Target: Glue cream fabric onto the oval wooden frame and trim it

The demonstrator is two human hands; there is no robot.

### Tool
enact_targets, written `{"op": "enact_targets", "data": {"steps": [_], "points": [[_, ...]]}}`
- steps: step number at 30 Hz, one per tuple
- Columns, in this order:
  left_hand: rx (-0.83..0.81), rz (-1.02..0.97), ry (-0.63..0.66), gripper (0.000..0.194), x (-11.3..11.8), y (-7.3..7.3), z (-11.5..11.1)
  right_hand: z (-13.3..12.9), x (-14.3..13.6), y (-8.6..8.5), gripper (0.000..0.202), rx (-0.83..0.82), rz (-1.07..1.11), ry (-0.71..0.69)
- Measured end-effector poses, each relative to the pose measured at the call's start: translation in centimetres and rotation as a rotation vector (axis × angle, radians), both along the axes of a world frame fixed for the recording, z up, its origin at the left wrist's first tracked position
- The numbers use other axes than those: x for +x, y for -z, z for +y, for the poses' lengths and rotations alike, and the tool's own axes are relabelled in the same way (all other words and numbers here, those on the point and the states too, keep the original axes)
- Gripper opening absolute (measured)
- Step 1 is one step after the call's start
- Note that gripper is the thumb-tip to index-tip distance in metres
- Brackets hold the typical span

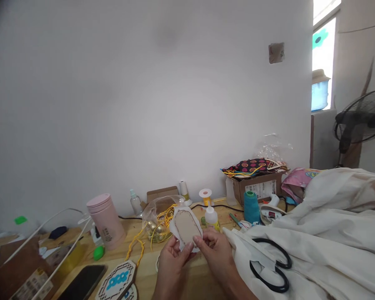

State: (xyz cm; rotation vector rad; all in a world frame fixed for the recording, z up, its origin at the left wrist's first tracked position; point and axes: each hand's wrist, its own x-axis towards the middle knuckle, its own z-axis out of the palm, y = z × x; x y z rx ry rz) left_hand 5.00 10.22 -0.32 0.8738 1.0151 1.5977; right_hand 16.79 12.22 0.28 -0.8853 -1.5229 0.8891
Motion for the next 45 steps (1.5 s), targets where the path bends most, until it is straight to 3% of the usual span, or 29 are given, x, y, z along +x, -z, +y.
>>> {"op": "enact_targets", "data": {"steps": [4, 9, 12, 16, 24, 36, 40, 45], "points": [[0.013, 0.014, 0.012, 0.036, 0.0, -0.1, 0.0, 0.2, 0.1, 0.2, 0.029, -0.03, -0.006, 0.064], [0.041, 0.037, 0.004, 0.035, 0.1, -0.1, 0.1, 1.0, 0.5, 0.4, 0.024, -0.125, 0.146, 0.151], [0.072, 0.067, 0.029, 0.035, 0.3, -0.2, -0.2, 1.0, 0.8, 0.1, 0.036, -0.222, 0.233, 0.023], [0.106, 0.122, 0.067, 0.038, 0.5, -0.4, -0.5, 0.5, 0.8, -0.3, 0.033, -0.289, 0.276, -0.121], [0.034, 0.226, 0.084, 0.018, 0.4, 0.0, -0.3, 0.6, 0.8, -0.4, 0.039, -0.248, 0.285, -0.08], [0.035, 0.311, 0.157, 0.025, 0.4, 0.0, -0.6, 0.6, 1.1, -0.6, 0.034, -0.308, 0.421, -0.151], [0.041, 0.327, 0.104, 0.022, 0.4, 0.2, -0.6, 0.4, 1.2, -0.7, 0.032, -0.299, 0.393, -0.2], [0.043, 0.223, 0.06, 0.035, 0.1, 0.0, -0.6, 0.4, 0.8, -0.1, 0.036, -0.339, 0.335, -0.299]]}}
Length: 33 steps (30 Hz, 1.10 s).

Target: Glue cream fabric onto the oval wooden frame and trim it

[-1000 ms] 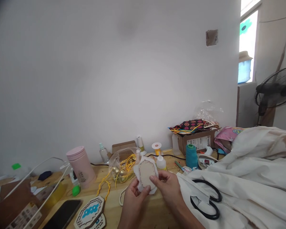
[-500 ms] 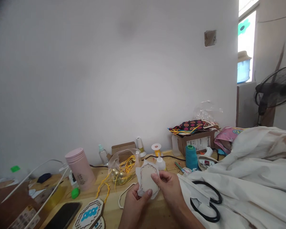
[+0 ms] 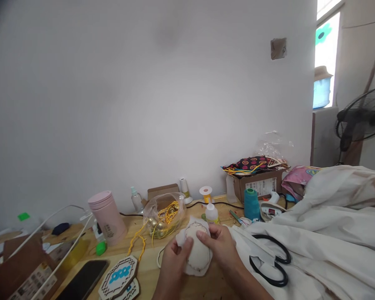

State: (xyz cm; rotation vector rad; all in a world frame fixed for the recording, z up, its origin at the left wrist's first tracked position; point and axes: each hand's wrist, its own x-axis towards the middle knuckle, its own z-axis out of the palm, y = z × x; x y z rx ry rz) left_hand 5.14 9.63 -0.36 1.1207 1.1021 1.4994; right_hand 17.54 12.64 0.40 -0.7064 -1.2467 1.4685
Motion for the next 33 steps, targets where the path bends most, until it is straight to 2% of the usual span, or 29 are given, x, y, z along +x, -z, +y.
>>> {"op": "enact_targets", "data": {"steps": [4, 9, 11, 18, 22, 25, 29, 33], "points": [[-0.056, -0.2, 0.033, 0.034, -0.38, -0.17, 0.03, 0.03, -0.61, 0.54, 0.039, 0.025, -0.079, -0.052], [-0.094, -0.184, 0.004, 0.025, -0.57, 0.09, 0.22, -0.16, -0.5, 0.5, 0.042, 0.229, -0.327, 0.173], [-0.098, -0.162, 0.005, 0.024, -0.57, 0.19, 0.3, -0.2, -0.34, 0.49, 0.043, 0.298, -0.393, 0.215], [-0.061, -0.105, 0.021, 0.026, -0.79, -0.1, 0.17, -0.13, -0.4, 0.92, 0.038, 0.361, -0.369, 0.11], [-0.043, -0.1, 0.02, 0.026, -0.71, -0.21, 0.08, -0.03, -0.43, 0.88, 0.036, 0.286, -0.308, 0.131], [-0.033, -0.118, 0.065, 0.031, -0.5, -0.31, -0.13, 0.03, -0.46, 0.83, 0.035, 0.214, -0.246, 0.057], [-0.018, -0.133, 0.126, 0.027, -0.55, -0.57, -0.43, -0.12, -0.69, 0.86, 0.03, 0.236, -0.194, -0.051], [-0.004, -0.144, 0.118, 0.022, -0.71, -0.48, -0.29, -0.39, -0.82, 0.77, 0.027, 0.261, -0.19, -0.036]]}}
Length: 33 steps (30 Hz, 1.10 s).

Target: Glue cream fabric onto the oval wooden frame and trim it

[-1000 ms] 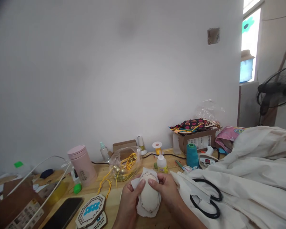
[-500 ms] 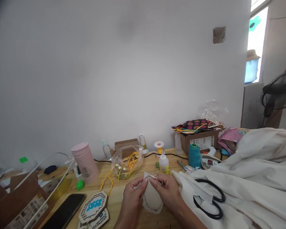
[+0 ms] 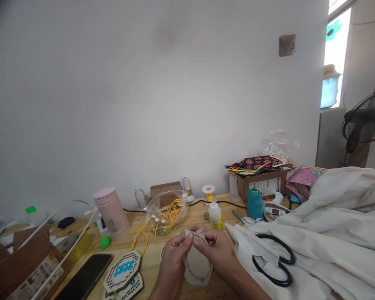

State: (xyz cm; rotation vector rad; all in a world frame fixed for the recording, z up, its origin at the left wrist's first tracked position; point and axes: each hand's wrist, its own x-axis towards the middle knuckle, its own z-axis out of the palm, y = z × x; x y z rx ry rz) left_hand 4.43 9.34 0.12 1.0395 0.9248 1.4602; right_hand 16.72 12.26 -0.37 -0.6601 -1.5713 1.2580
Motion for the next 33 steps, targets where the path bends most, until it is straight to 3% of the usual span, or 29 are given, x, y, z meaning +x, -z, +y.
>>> {"op": "enact_targets", "data": {"steps": [5, 10, 15, 18, 23, 29, 33], "points": [[-0.037, -0.027, -0.046, 0.024, 0.14, 0.55, 0.44, 0.19, 0.33, 0.05, 0.033, 0.065, -0.09, 0.194], [-0.07, -0.036, -0.096, 0.025, 0.06, 0.67, 0.65, 0.21, 0.39, 0.24, 0.035, -0.001, -0.091, 0.218], [-0.089, -0.042, -0.14, 0.025, 0.15, 0.77, 0.95, -0.05, 0.39, 0.14, 0.036, 0.027, -0.115, 0.334], [-0.084, -0.052, -0.109, 0.028, 0.36, 0.59, 0.83, 0.0, 0.47, -0.05, 0.032, -0.044, -0.02, 0.327], [-0.084, -0.052, -0.092, 0.027, 0.34, 0.25, 0.5, 0.24, 0.51, 0.01, 0.032, -0.184, 0.096, 0.199], [-0.102, -0.034, -0.042, 0.028, 0.45, 0.41, 0.66, 0.37, 0.79, 0.12, 0.03, -0.045, 0.047, 0.332], [-0.122, -0.016, -0.004, 0.027, 0.58, 0.49, 0.66, 0.4, 0.97, -0.46, 0.031, -0.147, 0.152, 0.342]]}}
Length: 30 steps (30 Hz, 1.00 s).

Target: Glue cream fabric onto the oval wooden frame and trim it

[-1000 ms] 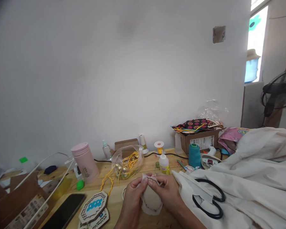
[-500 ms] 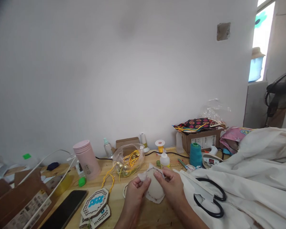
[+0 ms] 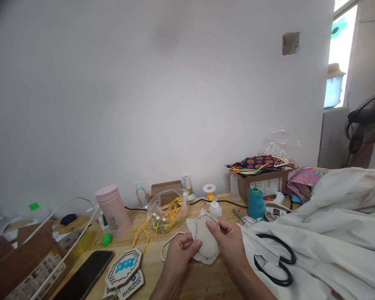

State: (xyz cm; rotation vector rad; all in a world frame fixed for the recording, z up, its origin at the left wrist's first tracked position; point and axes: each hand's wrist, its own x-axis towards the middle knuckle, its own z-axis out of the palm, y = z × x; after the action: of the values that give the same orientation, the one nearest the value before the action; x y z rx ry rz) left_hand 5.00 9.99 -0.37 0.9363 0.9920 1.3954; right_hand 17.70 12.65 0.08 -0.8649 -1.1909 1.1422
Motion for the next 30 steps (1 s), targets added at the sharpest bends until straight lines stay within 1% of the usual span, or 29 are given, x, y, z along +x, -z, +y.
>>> {"op": "enact_targets", "data": {"steps": [2, 4, 5, 9, 11, 14, 17, 20, 22, 25, 30], "points": [[0.006, -0.001, -0.016, 0.027, -0.12, 0.0, -0.03, 0.04, -0.09, -0.13, 0.033, -0.066, 0.061, -0.09], [0.021, -0.008, -0.048, 0.027, -0.3, -0.02, -0.03, 0.08, -0.25, -0.06, 0.033, -0.099, 0.046, -0.174], [0.027, -0.009, -0.06, 0.027, -0.38, -0.03, -0.02, 0.08, -0.32, 0.02, 0.033, -0.097, 0.014, -0.186], [0.033, 0.005, -0.068, 0.028, -0.35, -0.1, 0.06, 0.0, -0.34, 0.19, 0.032, -0.019, -0.087, -0.103], [0.031, 0.021, -0.076, 0.027, -0.22, -0.12, 0.12, -0.03, -0.26, 0.09, 0.031, -0.011, -0.084, -0.102], [0.033, 0.036, -0.12, 0.026, -0.19, -0.05, 0.25, 0.0, -0.26, -0.15, 0.031, -0.018, -0.08, -0.141], [0.039, 0.039, -0.168, 0.027, -0.46, 0.19, 0.39, 0.05, -0.43, -0.23, 0.031, -0.017, -0.173, -0.164], [0.036, 0.039, -0.184, 0.027, -0.71, 0.44, 0.46, 0.06, -0.52, -0.08, 0.033, -0.024, -0.29, -0.121], [0.034, 0.035, -0.18, 0.028, -0.75, 0.48, 0.45, 0.07, -0.52, 0.02, 0.034, -0.019, -0.323, -0.094], [0.033, 0.031, -0.171, 0.028, -0.66, 0.36, 0.38, 0.07, -0.57, 0.05, 0.032, -0.015, -0.292, -0.11], [0.019, 0.04, -0.165, 0.026, -0.6, 0.25, 0.27, -0.07, -0.69, -0.18, 0.024, -0.054, -0.197, -0.223]]}}
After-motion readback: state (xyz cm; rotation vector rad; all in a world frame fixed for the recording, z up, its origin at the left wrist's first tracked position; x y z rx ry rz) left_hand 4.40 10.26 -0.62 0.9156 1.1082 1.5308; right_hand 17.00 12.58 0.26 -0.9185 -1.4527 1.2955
